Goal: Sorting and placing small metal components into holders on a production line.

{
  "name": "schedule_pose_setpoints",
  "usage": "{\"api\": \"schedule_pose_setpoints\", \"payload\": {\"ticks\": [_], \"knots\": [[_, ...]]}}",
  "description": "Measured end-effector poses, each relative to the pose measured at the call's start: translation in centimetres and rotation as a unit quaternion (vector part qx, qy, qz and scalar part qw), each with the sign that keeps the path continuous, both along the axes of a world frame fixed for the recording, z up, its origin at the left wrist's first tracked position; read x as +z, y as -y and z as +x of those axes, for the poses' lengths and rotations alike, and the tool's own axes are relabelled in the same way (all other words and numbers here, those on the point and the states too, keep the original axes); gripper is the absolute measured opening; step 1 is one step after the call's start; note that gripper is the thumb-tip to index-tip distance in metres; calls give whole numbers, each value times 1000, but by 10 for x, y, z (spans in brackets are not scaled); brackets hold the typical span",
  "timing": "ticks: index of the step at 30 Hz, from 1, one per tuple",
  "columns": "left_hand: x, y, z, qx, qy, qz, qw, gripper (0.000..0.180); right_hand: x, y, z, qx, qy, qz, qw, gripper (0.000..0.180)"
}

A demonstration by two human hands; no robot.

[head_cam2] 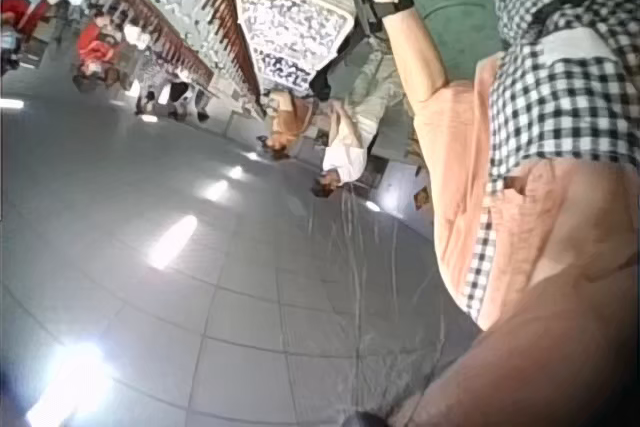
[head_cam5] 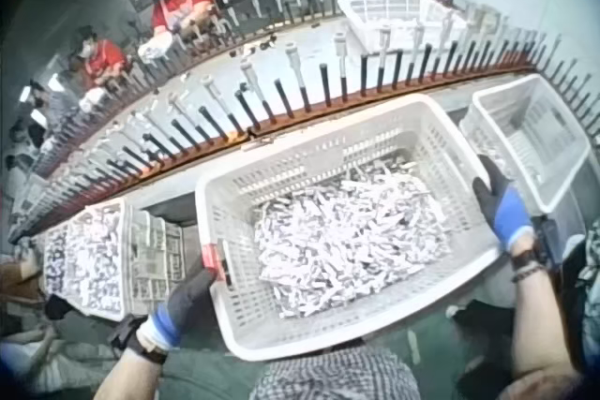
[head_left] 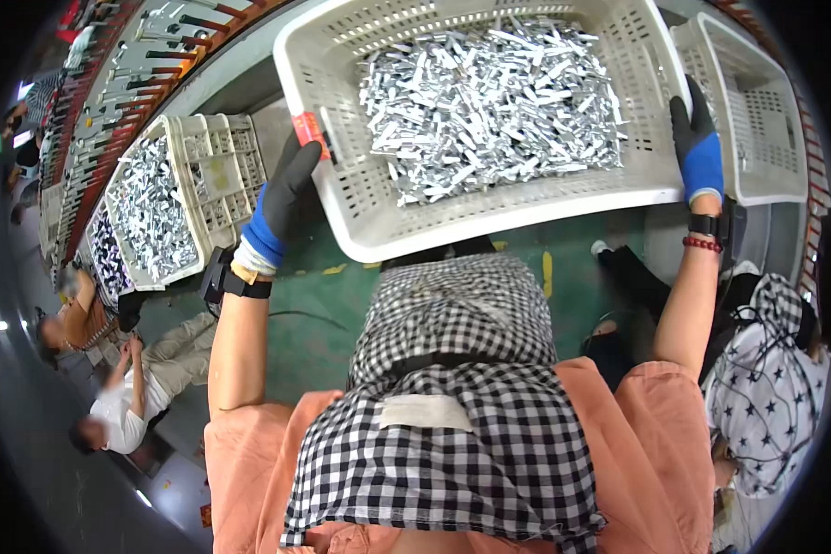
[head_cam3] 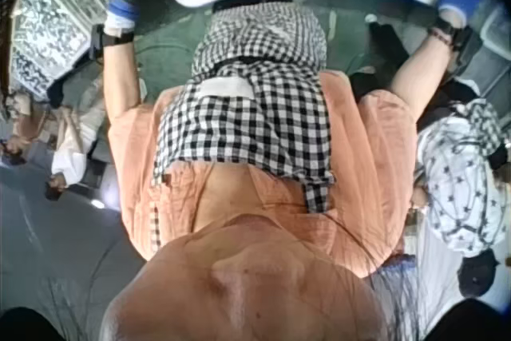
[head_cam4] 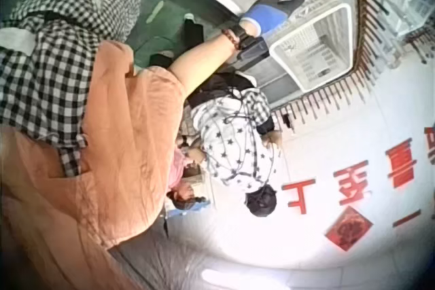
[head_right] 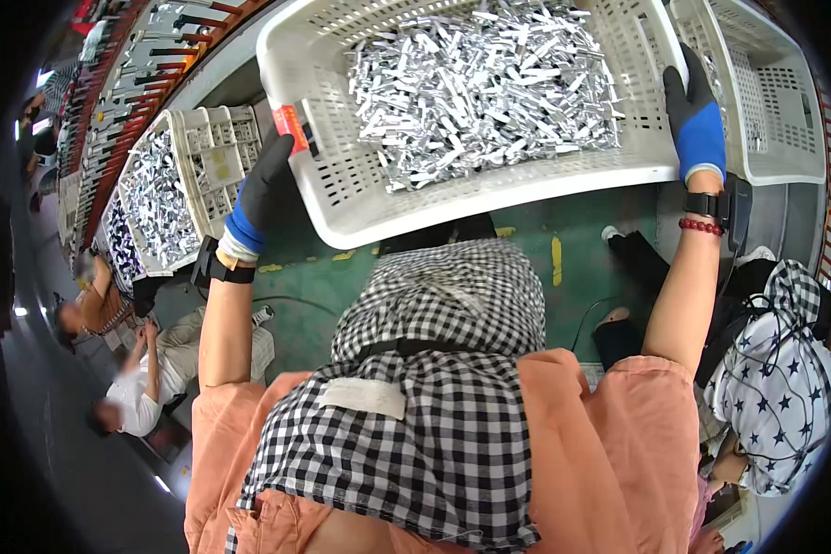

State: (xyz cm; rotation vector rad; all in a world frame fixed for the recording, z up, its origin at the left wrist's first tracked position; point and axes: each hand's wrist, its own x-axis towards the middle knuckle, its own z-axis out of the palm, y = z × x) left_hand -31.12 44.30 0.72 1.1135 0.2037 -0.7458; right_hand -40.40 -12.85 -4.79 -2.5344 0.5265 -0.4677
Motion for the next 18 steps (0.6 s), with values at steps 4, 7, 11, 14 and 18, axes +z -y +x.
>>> {"api": "schedule_pose_setpoints", "payload": {"ticks": [4,7,11,14,18], "knots": [[-2,-16,10,-124,181,206,954,57,7,19,4,9,-14,-66,998,52],[2,-80,36,-173,241,354,887,52,7,12,10,6,-8,-67,998,50],[-4,-160,67,-137,102,428,887,54,4,18,14,3,4,-66,998,49],[3,-161,57,-33,28,235,971,64,-9,10,31,20,14,-64,998,48],[69,-119,58,-201,409,381,805,48,-12,51,51,22,4,-78,997,51]]}}
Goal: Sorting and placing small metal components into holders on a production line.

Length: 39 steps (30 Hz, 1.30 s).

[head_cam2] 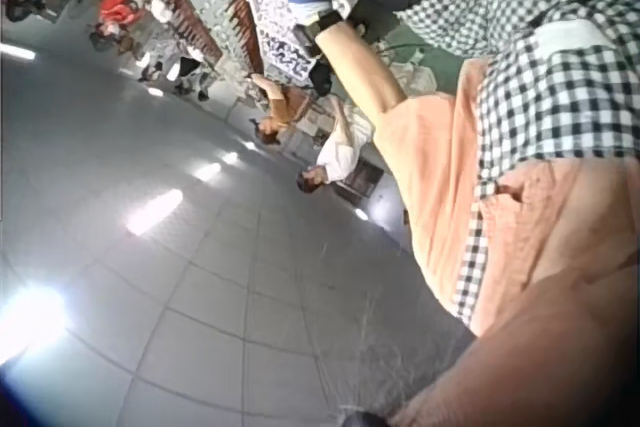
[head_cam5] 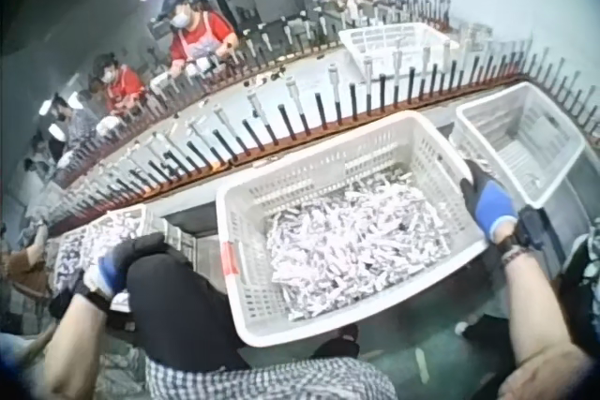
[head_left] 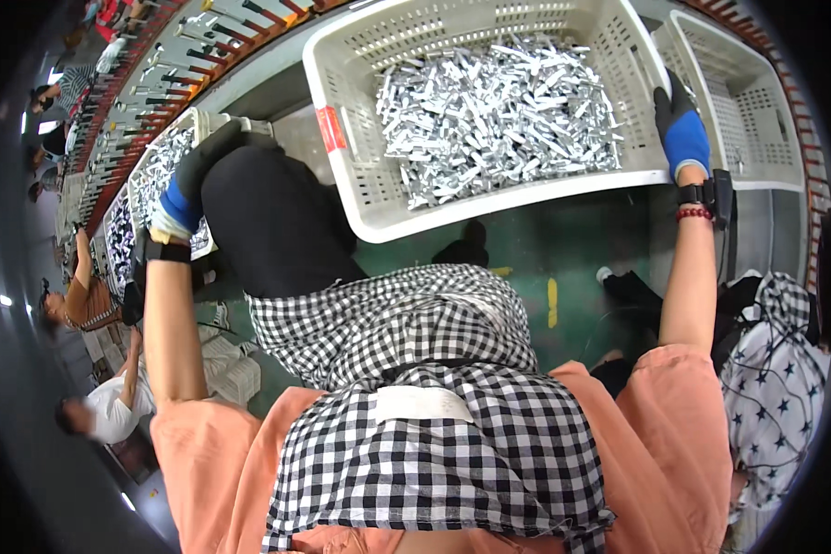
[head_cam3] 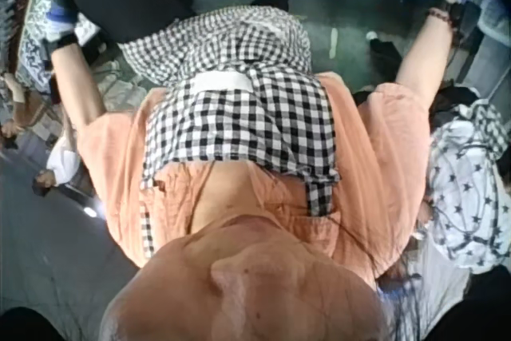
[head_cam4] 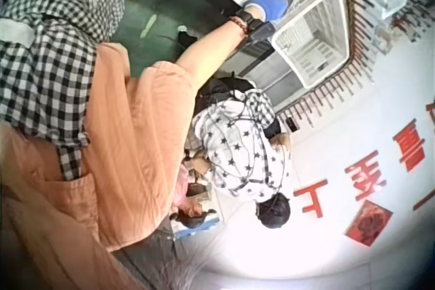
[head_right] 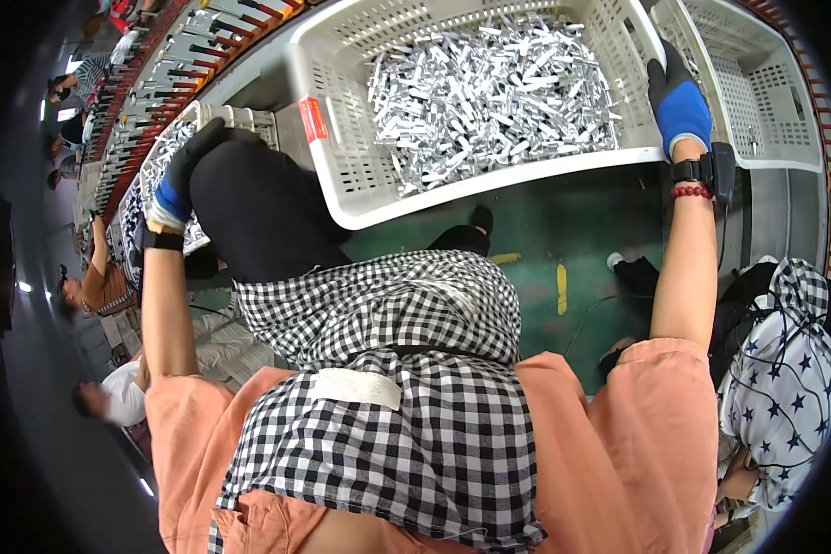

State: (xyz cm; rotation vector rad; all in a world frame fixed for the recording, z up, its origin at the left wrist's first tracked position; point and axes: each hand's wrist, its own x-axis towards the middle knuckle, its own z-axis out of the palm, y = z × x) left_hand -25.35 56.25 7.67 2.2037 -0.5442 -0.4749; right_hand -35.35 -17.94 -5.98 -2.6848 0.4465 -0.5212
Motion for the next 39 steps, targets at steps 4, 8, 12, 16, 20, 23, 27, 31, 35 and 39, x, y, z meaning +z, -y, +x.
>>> {"api": "schedule_pose_setpoints", "payload": {"ticks": [4,8,12,16,20,23,27,31,35,39], "knots": [[84,61,-4,-151,113,39,981,46,24,2,-2,-14,-29,48,998,51],[68,107,12,-181,200,9,963,35,-7,6,-25,-81,-24,-155,984,50],[111,187,49,-339,139,40,930,15,31,-20,-51,-139,44,36,989,38],[109,213,125,-207,27,52,977,37,43,-29,-59,-154,28,46,987,37],[120,285,190,-208,-7,-96,973,37,33,-26,-59,-131,129,171,968,42],[110,325,232,-241,3,-186,953,39,42,-43,-58,-209,47,196,957,54],[68,360,254,-171,63,-225,957,39,49,-60,-73,-292,-4,228,929,57],[44,389,291,-144,-114,-421,888,39,53,-80,-69,-336,29,203,920,46],[22,413,289,-85,-6,-426,901,40,28,-74,-79,-352,131,137,916,35],[11,438,294,-156,163,-382,896,41,22,-68,-106,-406,136,75,900,41]]}}
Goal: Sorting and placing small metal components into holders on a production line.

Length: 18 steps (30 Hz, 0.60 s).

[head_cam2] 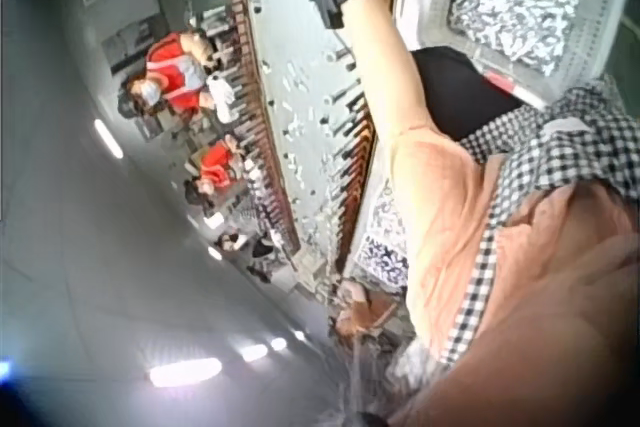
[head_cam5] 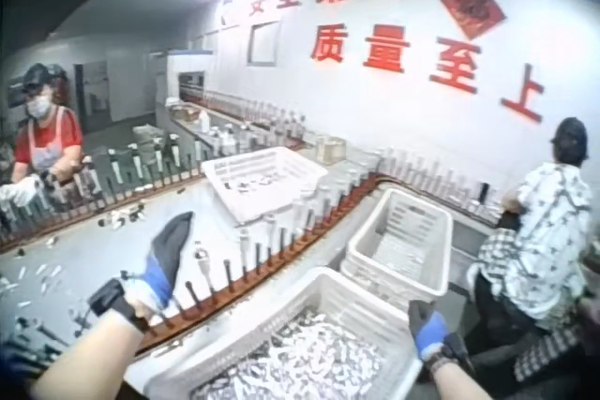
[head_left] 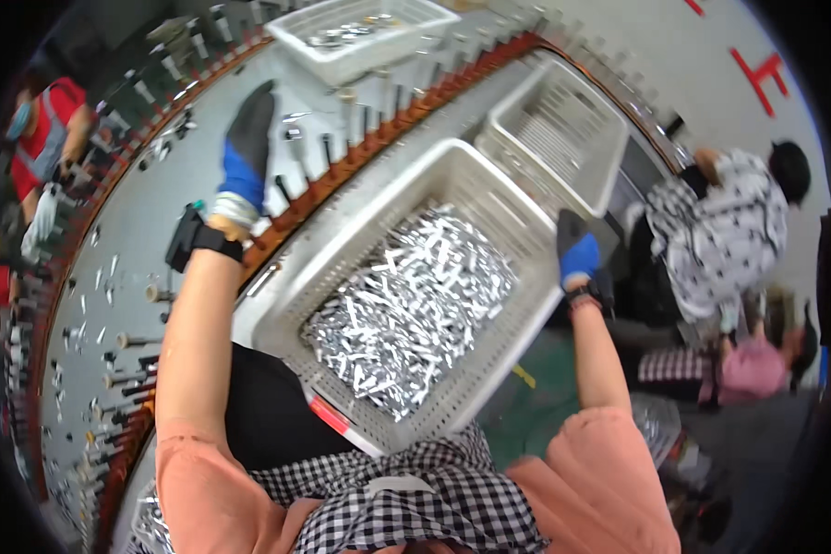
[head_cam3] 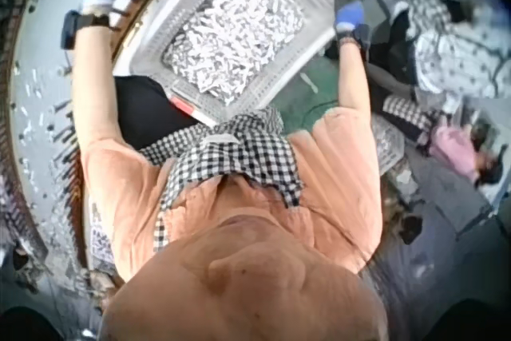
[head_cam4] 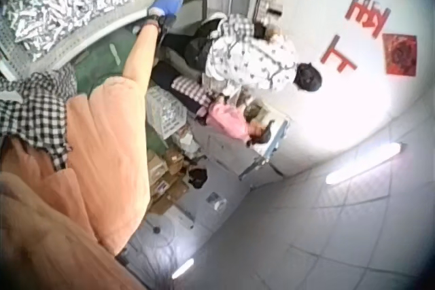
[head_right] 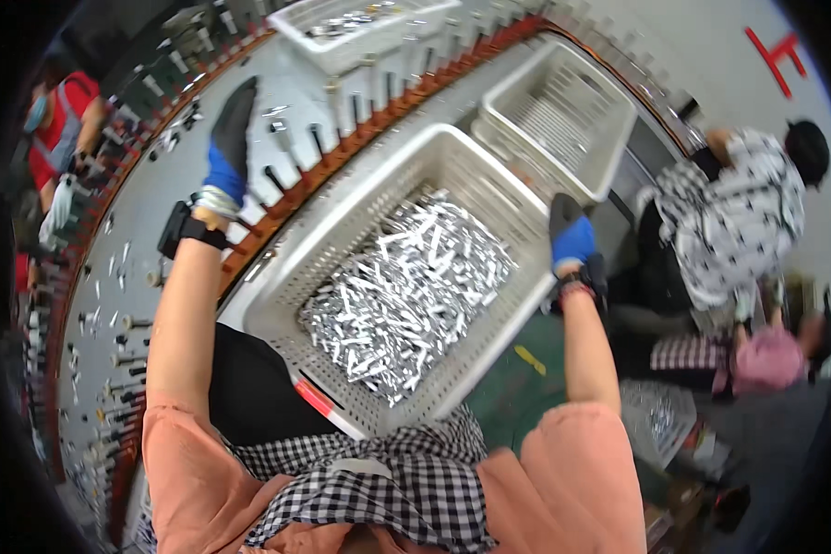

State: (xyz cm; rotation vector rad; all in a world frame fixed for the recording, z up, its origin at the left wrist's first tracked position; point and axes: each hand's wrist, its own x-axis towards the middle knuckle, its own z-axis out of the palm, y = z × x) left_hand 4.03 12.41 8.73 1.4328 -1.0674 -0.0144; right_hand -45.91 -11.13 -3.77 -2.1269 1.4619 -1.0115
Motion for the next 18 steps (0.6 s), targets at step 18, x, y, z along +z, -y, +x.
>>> {"api": "schedule_pose_setpoints", "payload": {"ticks": [18], "knots": [[8,-101,64,-188,-158,382,891,51,-53,6,9,-35,-41,-37,998,52]]}}
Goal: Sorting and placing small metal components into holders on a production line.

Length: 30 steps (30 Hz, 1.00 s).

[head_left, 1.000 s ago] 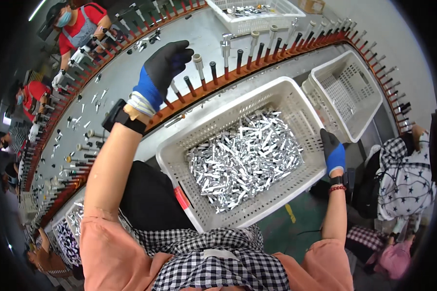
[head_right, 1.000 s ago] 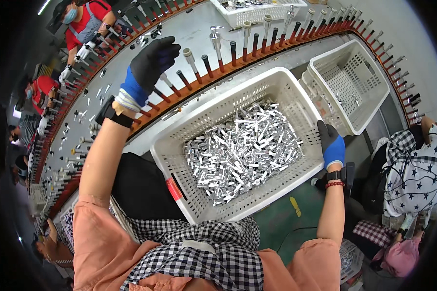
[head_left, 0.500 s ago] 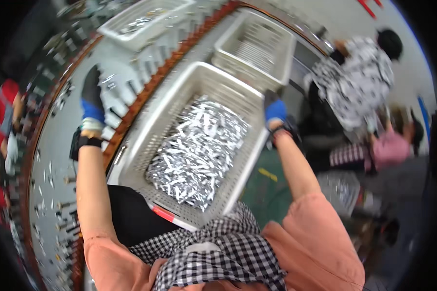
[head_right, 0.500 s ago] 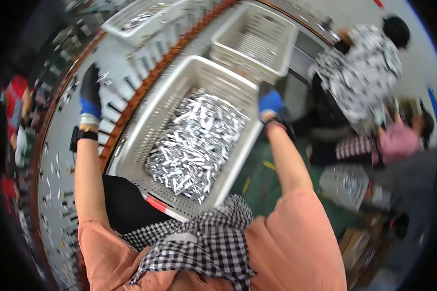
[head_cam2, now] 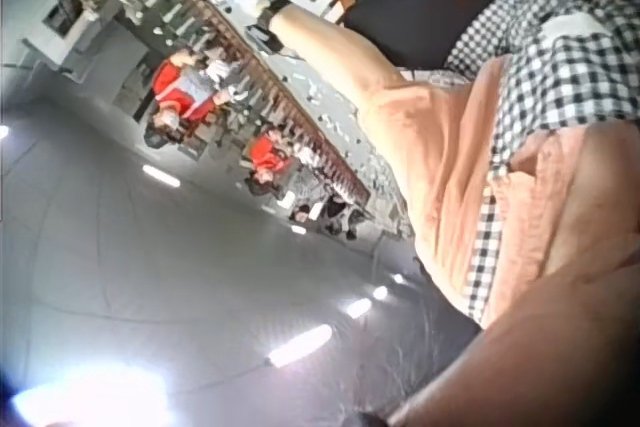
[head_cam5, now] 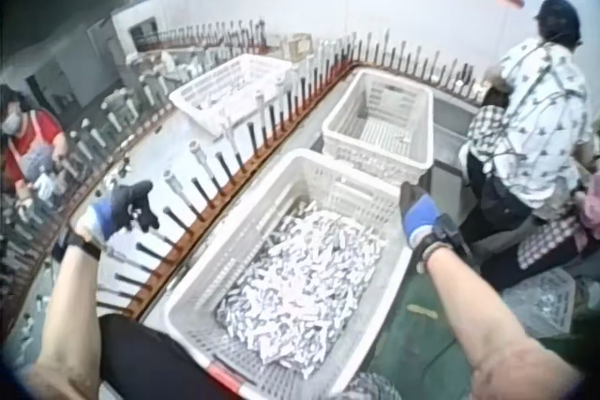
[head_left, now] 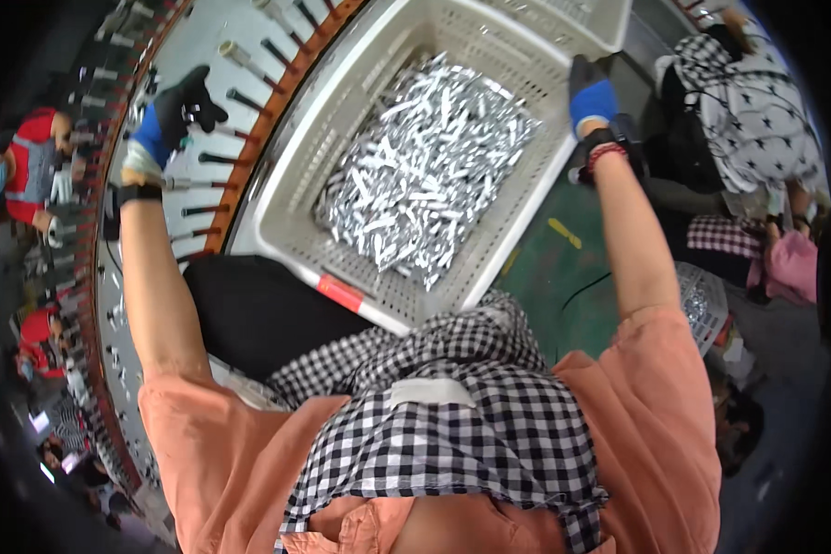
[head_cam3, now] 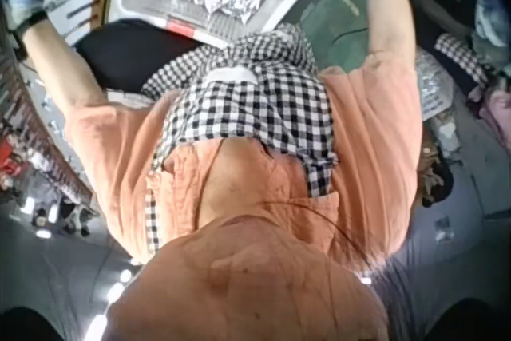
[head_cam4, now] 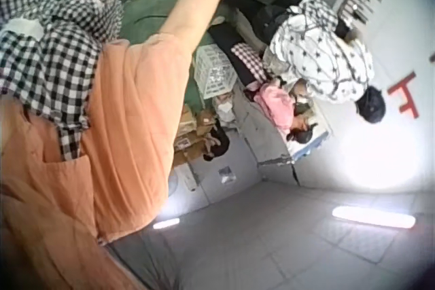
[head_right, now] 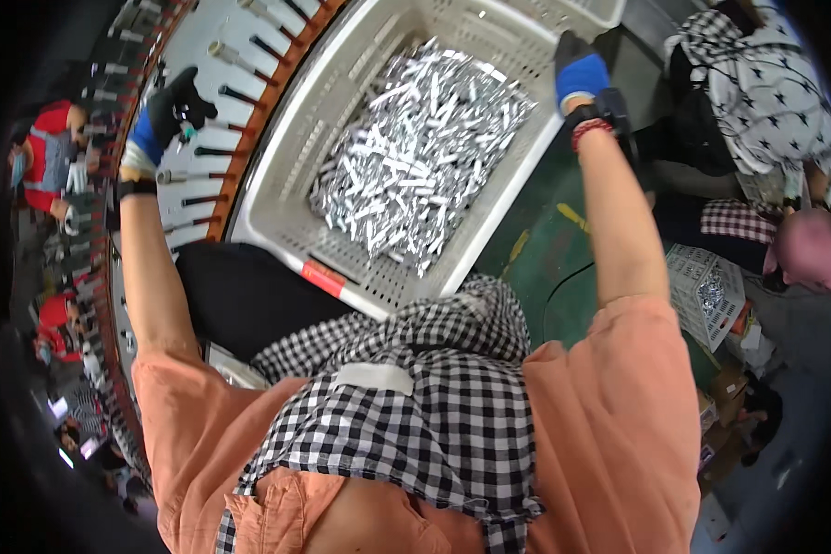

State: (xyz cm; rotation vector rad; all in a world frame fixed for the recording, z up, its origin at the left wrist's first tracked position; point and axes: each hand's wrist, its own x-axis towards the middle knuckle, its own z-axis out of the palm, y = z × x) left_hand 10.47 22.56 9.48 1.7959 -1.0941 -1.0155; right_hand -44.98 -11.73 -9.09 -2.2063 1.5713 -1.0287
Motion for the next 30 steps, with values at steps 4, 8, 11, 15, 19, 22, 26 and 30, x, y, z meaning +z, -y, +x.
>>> {"api": "schedule_pose_setpoints", "payload": {"ticks": [4,8,11,15,19,22,26,30], "knots": [[7,-22,30,13,-203,-36,978,53,-4,4,9,3,4,46,999,60],[-2,-52,-67,63,253,-24,965,41,11,-5,-5,-40,-13,91,995,63],[53,-85,-176,-130,179,49,974,45,30,-20,19,-23,-16,114,993,60],[32,-6,-143,-69,185,-162,967,50,10,-19,3,-1,64,111,992,48],[26,67,-37,273,-12,-321,907,59,10,-10,-8,-4,93,109,990,51],[17,100,3,273,-86,-214,934,73,6,-8,7,1,93,100,991,49],[-2,106,-25,106,15,-87,990,83,3,-10,0,-21,13,75,997,43],[33,47,-151,-103,229,-99,963,45,6,-11,1,3,51,43,998,39]]}}
